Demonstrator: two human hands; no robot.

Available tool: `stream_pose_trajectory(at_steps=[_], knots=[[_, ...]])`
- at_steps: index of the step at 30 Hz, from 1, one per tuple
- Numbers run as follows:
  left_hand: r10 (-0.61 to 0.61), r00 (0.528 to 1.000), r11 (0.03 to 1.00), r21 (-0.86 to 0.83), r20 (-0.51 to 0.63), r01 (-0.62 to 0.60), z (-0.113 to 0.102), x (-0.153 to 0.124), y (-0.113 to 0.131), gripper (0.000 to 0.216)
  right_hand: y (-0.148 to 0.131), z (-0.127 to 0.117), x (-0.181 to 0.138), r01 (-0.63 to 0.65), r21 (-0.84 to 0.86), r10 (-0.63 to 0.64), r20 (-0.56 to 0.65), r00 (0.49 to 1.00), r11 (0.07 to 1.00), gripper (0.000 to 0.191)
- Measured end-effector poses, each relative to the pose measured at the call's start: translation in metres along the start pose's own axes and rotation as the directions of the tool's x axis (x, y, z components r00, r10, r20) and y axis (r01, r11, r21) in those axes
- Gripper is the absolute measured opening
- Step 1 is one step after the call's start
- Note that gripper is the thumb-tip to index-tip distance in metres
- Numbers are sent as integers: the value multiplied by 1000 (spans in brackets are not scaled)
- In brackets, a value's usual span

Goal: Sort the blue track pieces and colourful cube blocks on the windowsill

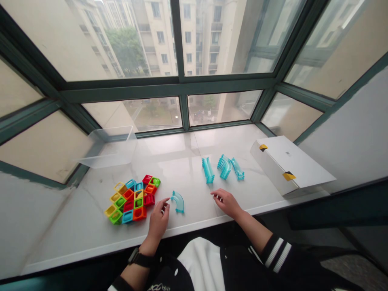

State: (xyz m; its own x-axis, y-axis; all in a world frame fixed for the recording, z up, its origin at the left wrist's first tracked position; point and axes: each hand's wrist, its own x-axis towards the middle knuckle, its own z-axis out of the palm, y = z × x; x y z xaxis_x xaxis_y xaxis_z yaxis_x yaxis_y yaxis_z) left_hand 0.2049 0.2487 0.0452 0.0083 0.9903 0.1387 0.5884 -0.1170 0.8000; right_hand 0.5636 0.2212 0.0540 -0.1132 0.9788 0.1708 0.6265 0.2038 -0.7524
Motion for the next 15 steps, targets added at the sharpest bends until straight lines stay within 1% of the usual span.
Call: stream_pose_trajectory(at_steps=[2, 4, 7, 10, 13, 15], knots=[[-71, 997, 997, 2, 6, 71, -4, -9, -9, 43, -7, 11, -2, -11, 18, 10, 61, 998, 1000, 26], [-102, 994, 995, 2, 43, 102, -2, -14, -10, 44, -16, 25, 0, -6, 35, 1, 135, 991, 999, 30], [-94, 989, 996, 16, 113, 93, 5, -18, -4, 38, -33, 48, 6, 34, 48, -45, 263, 964, 998, 39], [-89, 984, 996, 20, 152, 87, 13, -20, 2, 35, -48, 69, 13, 108, 17, -107, 361, 926, 994, 47], [-86, 980, 996, 11, 182, 85, 18, -23, 4, 34, -57, 86, 17, 167, -40, -137, 407, 903, 985, 54], [-71, 977, 997, 5, 199, 72, 21, -25, 4, 33, -59, 93, 18, 187, -72, -143, 408, 902, 980, 55]])
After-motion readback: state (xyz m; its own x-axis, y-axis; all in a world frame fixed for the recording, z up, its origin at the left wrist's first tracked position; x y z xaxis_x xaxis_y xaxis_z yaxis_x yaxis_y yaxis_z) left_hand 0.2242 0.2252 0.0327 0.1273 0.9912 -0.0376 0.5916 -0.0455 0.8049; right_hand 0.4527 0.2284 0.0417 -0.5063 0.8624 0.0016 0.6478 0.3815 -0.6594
